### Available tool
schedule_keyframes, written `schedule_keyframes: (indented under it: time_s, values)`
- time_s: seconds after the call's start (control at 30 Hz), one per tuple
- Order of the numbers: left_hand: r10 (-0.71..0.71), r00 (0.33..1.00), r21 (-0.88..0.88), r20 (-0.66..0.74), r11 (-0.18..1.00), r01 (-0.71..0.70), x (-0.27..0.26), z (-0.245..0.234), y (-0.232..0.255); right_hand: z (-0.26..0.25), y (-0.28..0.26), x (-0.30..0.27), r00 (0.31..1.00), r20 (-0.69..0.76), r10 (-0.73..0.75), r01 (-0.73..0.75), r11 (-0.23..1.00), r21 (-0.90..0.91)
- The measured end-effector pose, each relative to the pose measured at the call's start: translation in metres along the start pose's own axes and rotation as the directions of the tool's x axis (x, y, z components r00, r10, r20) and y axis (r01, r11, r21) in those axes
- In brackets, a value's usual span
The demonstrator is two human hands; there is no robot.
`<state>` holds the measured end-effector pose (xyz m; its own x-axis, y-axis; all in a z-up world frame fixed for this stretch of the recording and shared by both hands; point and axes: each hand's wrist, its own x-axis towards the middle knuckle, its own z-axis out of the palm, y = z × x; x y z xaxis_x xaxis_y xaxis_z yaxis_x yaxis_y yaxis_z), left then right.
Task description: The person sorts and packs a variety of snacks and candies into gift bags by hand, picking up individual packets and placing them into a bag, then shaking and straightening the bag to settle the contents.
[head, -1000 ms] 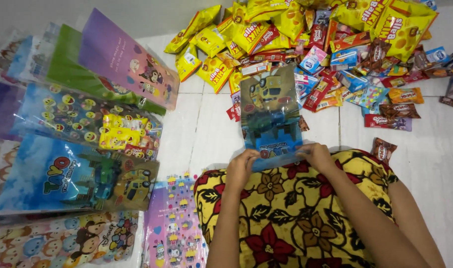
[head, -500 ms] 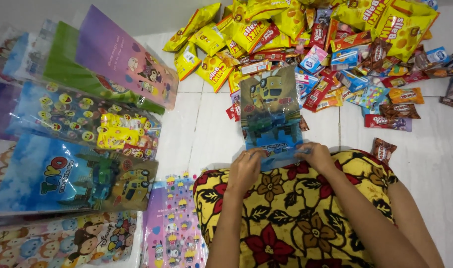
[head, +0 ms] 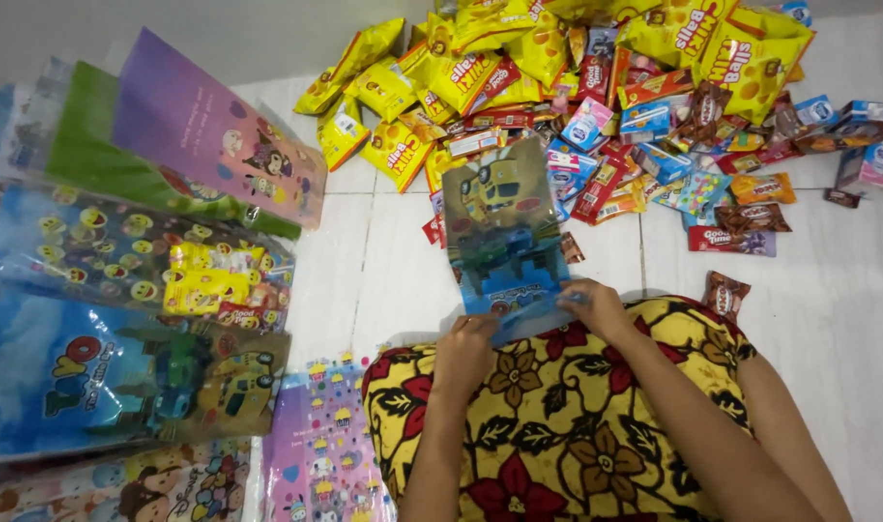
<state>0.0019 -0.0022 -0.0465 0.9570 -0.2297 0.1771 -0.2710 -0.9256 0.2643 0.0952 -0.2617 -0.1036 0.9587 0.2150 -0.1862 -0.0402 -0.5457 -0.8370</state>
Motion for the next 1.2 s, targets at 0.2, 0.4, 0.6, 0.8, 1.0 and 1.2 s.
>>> schedule_keyframes:
  time_s: [0.2,0.4,0.6,0.8,1.0,1.2]
  values:
    - [-0.108,0.993,-0.057,-0.040,0.993,0.106,0.004,-0.011,-0.005,0.004,0.000,0.013,0.994,-0.017,-0.111,0.111,0.994,0.008]
    - [-0.276,0.961,-0.233,0.011,0.934,0.271,0.021,-0.040,-0.001,-0.028,-0.016,0.065,0.926,-0.314,-0.211,0.183,0.976,-0.114]
    - [-0.330,0.942,-0.401,0.062,0.856,0.326,0.033,-0.051,-0.006,-0.063,-0.041,0.156,0.847,-0.211,-0.487,0.371,0.828,-0.421]
    - [-0.349,0.932,-0.555,0.092,0.760,0.340,0.036,-0.036,-0.020,-0.052,0.008,0.199,0.936,-0.173,-0.308,0.142,0.777,-0.614]
    - [-0.375,0.923,-0.601,0.081,0.721,0.346,0.033,-0.035,-0.022,-0.061,-0.032,0.113,0.799,-0.395,-0.454,0.305,0.871,-0.385]
    - [-0.321,0.946,-0.541,0.035,0.790,0.288,0.032,-0.021,-0.023,-0.065,-0.095,0.019,0.867,-0.337,-0.368,0.348,0.930,-0.119]
